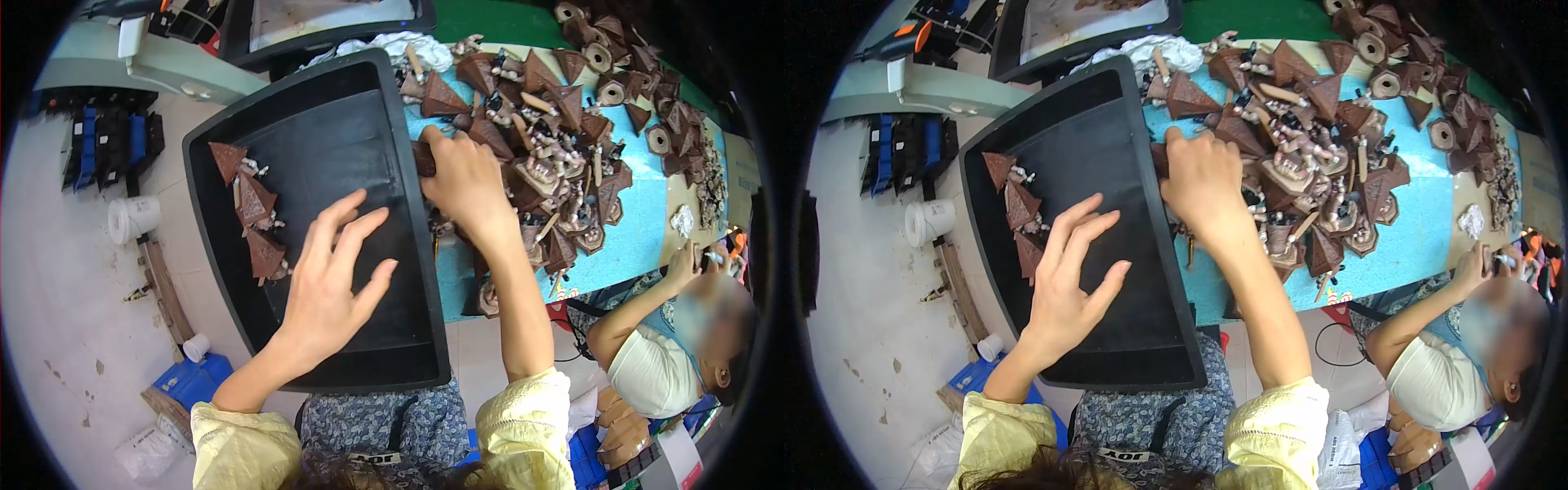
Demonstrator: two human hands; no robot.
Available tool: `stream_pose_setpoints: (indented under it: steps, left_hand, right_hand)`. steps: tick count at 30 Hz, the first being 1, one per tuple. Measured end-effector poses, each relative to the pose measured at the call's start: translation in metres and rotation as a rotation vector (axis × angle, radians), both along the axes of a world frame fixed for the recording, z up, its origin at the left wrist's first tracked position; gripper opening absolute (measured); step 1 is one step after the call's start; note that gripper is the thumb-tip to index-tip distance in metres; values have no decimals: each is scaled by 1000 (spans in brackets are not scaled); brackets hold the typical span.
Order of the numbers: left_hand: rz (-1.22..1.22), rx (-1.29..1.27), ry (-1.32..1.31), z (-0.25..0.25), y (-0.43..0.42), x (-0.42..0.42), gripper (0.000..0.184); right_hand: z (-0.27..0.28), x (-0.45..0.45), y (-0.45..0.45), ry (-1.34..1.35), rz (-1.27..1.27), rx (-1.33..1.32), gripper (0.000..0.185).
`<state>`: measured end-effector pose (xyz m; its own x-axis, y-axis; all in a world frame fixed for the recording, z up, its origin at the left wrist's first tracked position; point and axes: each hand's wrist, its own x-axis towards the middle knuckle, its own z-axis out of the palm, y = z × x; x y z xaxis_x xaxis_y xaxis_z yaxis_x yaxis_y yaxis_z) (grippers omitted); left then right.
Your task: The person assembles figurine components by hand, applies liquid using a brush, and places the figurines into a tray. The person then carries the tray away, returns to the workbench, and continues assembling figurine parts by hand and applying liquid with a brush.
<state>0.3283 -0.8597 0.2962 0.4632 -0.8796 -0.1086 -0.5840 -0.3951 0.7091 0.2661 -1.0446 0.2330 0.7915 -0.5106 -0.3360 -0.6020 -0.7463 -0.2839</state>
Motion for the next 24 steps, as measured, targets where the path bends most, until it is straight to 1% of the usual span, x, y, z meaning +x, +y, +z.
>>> stream_pose_setpoints:
  steps: [1, 2, 3, 4, 5, 6, 7, 8, 10, 11, 12, 14, 15, 16, 18, 19, 20, 22, 23, 24]
  left_hand:
    - [-14, -67, -3, -1, -10, 0, 53]
    - [-18, -82, 6, -1, -20, 0, 53]
    - [15, -143, -9, -1, -32, 1, 55]
    - [50, -203, -23, -4, -44, 3, 57]
    - [19, -272, -78, -12, -56, 7, 64]
    - [26, -290, -52, -19, -69, 9, 67]
    - [-2, -213, -65, -26, -78, 11, 67]
    - [-32, -147, -87, -33, -84, 12, 67]
    - [-29, -152, -140, -42, -88, 10, 68]
    - [-24, -143, -185, -47, -89, 8, 68]
    - [-29, -138, -189, -50, -87, 6, 68]
    - [100, -268, -89, -56, -84, 2, 69]
    - [109, -272, -95, -59, -84, 2, 71]
    - [97, -272, -95, -61, -83, 2, 71]
    - [145, -301, -61, -63, -83, 0, 71]
    - [174, -291, -79, -62, -82, -1, 69]
    - [171, -289, -78, -65, -81, -3, 69]
    - [267, -442, -9, -74, -82, -8, 69]
    - [290, -531, 21, -77, -83, -12, 68]
    - [286, -532, 20, -79, -82, -12, 68]
  right_hand:
    - [5, -8, 3, -231, -36, -109, 28]
    - [9, -17, 7, -457, -68, -215, 26]
    - [10, -25, 8, -601, -132, -193, 19]
    - [20, -30, 9, -658, -330, -23, 14]
    - [34, -35, 9, -641, -374, -11, 9]
    - [47, -35, 9, -627, -413, 6, 5]
    - [49, -35, 5, -593, -411, 63, 9]
    - [44, -35, 3, -596, -411, 57, 9]
    - [23, -33, 0, -625, -237, -23, 21]
    - [15, -32, 2, -612, -156, 2, 35]
    - [11, -25, 5, -619, -151, -6, 40]
    - [5, -15, 5, -368, -171, -100, 34]
    - [-1, -11, -1, -322, -244, -39, 25]
    - [-4, -13, -2, -322, -255, -40, 25]
    - [-7, -18, -7, -491, -339, -89, 18]
    - [-5, -26, -12, -622, -330, -82, 19]
    - [-4, -25, -9, -621, -334, -80, 19]
    - [0, -17, 1, -216, -296, -69, 32]
    - [-7, -15, 7, -165, -160, -150, 45]
    - [-10, -7, 12, -104, -104, -281, 50]
